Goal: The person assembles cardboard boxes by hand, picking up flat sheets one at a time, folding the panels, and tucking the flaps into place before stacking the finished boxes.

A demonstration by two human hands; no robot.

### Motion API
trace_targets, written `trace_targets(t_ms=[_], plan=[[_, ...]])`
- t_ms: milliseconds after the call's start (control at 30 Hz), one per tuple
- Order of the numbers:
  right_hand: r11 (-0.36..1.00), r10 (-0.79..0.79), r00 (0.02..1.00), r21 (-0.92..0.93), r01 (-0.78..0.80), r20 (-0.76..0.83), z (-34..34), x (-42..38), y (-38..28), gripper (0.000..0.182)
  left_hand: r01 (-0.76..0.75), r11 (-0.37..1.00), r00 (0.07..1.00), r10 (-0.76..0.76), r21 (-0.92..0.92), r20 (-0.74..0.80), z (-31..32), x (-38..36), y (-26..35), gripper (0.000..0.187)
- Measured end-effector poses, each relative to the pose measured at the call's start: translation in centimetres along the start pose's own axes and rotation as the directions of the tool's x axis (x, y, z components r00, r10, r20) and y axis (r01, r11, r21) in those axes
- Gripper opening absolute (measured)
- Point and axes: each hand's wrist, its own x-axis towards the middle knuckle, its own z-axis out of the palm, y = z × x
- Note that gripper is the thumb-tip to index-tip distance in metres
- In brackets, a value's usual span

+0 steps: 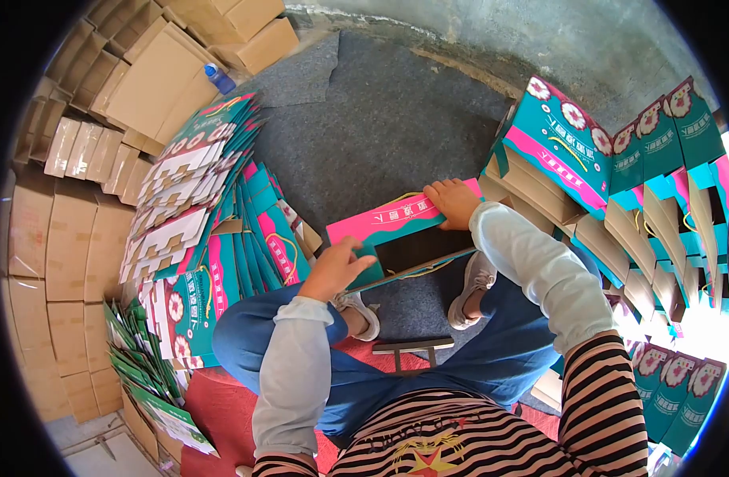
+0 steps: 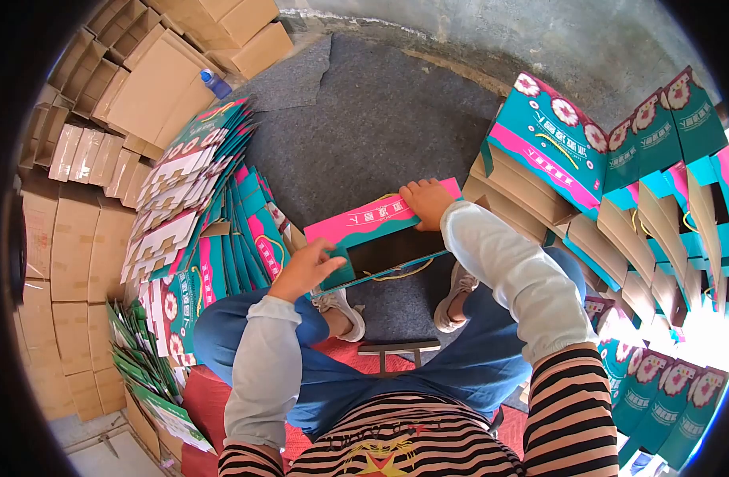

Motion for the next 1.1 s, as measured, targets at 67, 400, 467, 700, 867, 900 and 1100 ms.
trace_targets(t_ms=[67, 400, 467, 700, 867, 900, 1100], plan=[[1.0, 0.003, 1.0, 0.009, -0.003, -0.002, 0.2, 0.0, 0.1, 0.078, -0.028, 0.996, 0.999, 0.025, 0.089, 0.034, 0.4, 0.7, -0.7, 0.044], [1.0, 0.013, 1.0, 0.004, -0.013, 0.022, 0.1, 0.0, 0.2, 0.077, 0.173, 0.881, 0.958, -0.047, 0.44, -0.283, 2.3, 0.4, -1.4, 0.066], [1.0, 0.016, 1.0, -0.002, -0.015, 0.021, 0.1, 0.1, 0.1, 0.077, 0.169, 0.883, 0.957, -0.04, 0.438, -0.288, 2.3, 0.5, -1.6, 0.065], [1.0, 0.0, 1.0, 0.019, 0.0, -0.006, 0.3, 0.0, 0.2, 0.078, 0.143, 0.899, 0.941, 0.006, 0.415, -0.338, 2.8, 1.1, -3.3, 0.056], [1.0, -0.024, 0.999, 0.01, 0.024, -0.04, 0.0, -0.2, 0.5, 0.077, 0.159, 0.891, 0.948, -0.016, 0.426, -0.319, 2.5, 1.2, -2.5, 0.051], [0.999, -0.041, 0.998, 0.001, 0.041, -0.042, -0.4, -0.2, 0.6, 0.074, 0.161, 0.891, 0.946, -0.017, 0.425, -0.323, 2.4, 1.2, -2.5, 0.051], [0.901, 0.405, 0.867, 0.037, -0.433, 0.292, -10.3, -2.4, 4.2, 0.052, 0.174, 0.893, 0.943, -0.03, 0.416, -0.33, 2.5, 1.3, -2.8, 0.053]])
